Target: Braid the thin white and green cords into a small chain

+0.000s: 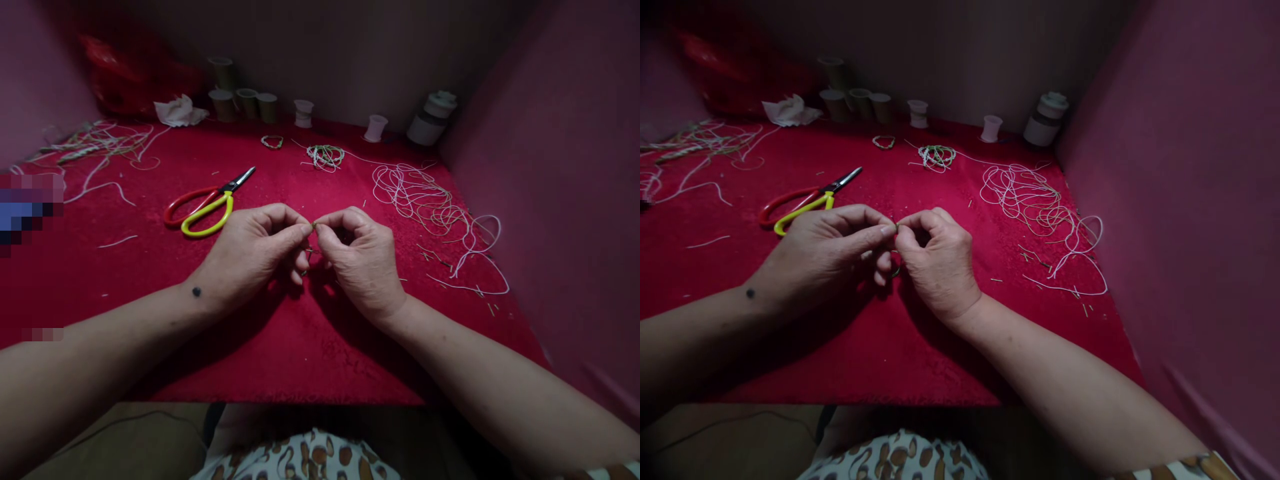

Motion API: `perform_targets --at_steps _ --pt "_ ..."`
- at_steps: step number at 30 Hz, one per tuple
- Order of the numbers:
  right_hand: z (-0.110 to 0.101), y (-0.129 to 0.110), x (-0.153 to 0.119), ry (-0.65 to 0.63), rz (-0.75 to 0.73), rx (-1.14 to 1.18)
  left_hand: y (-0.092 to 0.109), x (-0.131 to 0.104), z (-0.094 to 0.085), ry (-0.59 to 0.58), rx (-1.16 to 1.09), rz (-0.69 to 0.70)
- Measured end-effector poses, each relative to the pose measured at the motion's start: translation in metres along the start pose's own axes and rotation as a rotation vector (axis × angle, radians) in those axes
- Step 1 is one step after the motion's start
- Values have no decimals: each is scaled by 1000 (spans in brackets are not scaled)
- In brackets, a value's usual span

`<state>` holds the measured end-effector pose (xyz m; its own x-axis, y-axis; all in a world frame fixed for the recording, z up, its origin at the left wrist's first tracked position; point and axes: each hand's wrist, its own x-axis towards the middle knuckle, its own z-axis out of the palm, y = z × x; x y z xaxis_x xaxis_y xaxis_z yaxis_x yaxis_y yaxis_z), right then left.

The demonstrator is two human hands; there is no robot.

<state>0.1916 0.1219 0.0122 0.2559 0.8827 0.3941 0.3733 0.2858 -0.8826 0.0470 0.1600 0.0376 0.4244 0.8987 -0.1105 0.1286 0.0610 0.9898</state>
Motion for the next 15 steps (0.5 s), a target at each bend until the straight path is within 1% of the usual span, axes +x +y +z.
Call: perform_targets --at_steps 2,5,8,15 --pt "0 0 0 -4 18 2 -1 0 0 1 -9 -8" --pt "1 -1 -1 -19 69 30 -2 1 1 6 -15 27" --pt "1 -2 -1 -39 131 72 -3 2 3 28 4 84" --pt "-1 -5 -1 -81 238 142 -5 0 4 65 159 249"
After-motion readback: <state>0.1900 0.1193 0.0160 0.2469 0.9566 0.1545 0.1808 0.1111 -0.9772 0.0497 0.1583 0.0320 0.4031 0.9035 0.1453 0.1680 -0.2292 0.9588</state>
